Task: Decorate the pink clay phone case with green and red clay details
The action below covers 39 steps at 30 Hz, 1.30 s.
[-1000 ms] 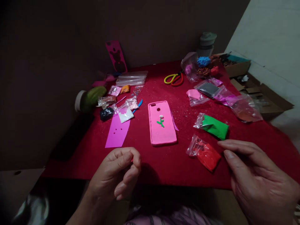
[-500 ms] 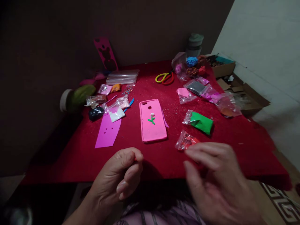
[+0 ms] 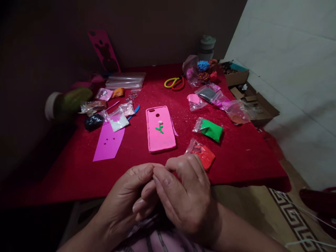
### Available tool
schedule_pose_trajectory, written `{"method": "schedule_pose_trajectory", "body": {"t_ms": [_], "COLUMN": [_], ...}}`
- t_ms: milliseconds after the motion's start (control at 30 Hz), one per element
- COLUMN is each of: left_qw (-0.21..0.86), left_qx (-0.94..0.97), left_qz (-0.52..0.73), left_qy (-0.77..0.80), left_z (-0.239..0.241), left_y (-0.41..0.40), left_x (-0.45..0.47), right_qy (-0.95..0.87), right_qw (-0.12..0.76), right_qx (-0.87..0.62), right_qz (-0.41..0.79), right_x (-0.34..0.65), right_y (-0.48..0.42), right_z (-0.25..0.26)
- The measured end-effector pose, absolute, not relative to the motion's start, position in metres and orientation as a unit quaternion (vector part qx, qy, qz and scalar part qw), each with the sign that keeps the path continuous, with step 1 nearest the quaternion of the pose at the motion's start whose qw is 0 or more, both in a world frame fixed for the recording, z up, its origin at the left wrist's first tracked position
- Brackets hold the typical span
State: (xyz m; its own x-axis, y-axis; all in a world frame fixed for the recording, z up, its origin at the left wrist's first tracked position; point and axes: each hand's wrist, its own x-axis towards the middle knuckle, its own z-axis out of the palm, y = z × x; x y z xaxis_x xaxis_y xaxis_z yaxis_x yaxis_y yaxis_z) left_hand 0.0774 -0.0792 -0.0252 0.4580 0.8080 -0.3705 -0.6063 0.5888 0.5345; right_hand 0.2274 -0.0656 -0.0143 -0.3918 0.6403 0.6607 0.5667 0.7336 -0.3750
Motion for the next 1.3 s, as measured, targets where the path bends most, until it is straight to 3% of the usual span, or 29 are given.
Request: {"method": "schedule_pose_trajectory", "body": {"t_ms": [233,433,600,933,1167,1233,1300], "left_qw": [0.783,0.56,0.355,0.2,0.147,0.225,0.436], "left_qx": [0.207,0.438,0.644,0.762,0.775,0.748,0.651], "left_qz": [0.45,0.506,0.506,0.445,0.443,0.457,0.468], "left_qy": [0.377,0.489,0.451,0.425,0.427,0.426,0.409], "left_z": [-0.017,-0.011,-0.011,-0.012,-0.014,-0.014,-0.013], "left_y": [-0.08,-0.085,-0.082,-0.081,-0.078,-0.079,-0.079], "left_x": [0.075,0.069,0.066,0.061,0.064,0.062,0.059], "right_qy": [-0.74,-0.654,-0.607,-0.57,-0.558,-0.565,-0.581], "right_qw": [0.486,0.513,0.499,0.452,0.45,0.452,0.466], "right_qx": [-0.409,-0.43,-0.438,-0.42,-0.408,-0.416,-0.436], "right_qz": [0.222,0.351,0.436,0.542,0.566,0.55,0.505], "right_x": [0.229,0.227,0.225,0.227,0.224,0.223,0.224], "right_y": [-0.066,-0.067,-0.067,-0.065,-0.065,-0.064,-0.061], "right_z": [-0.014,-0.013,-0.014,-0.016,-0.016,-0.017,-0.019]}}
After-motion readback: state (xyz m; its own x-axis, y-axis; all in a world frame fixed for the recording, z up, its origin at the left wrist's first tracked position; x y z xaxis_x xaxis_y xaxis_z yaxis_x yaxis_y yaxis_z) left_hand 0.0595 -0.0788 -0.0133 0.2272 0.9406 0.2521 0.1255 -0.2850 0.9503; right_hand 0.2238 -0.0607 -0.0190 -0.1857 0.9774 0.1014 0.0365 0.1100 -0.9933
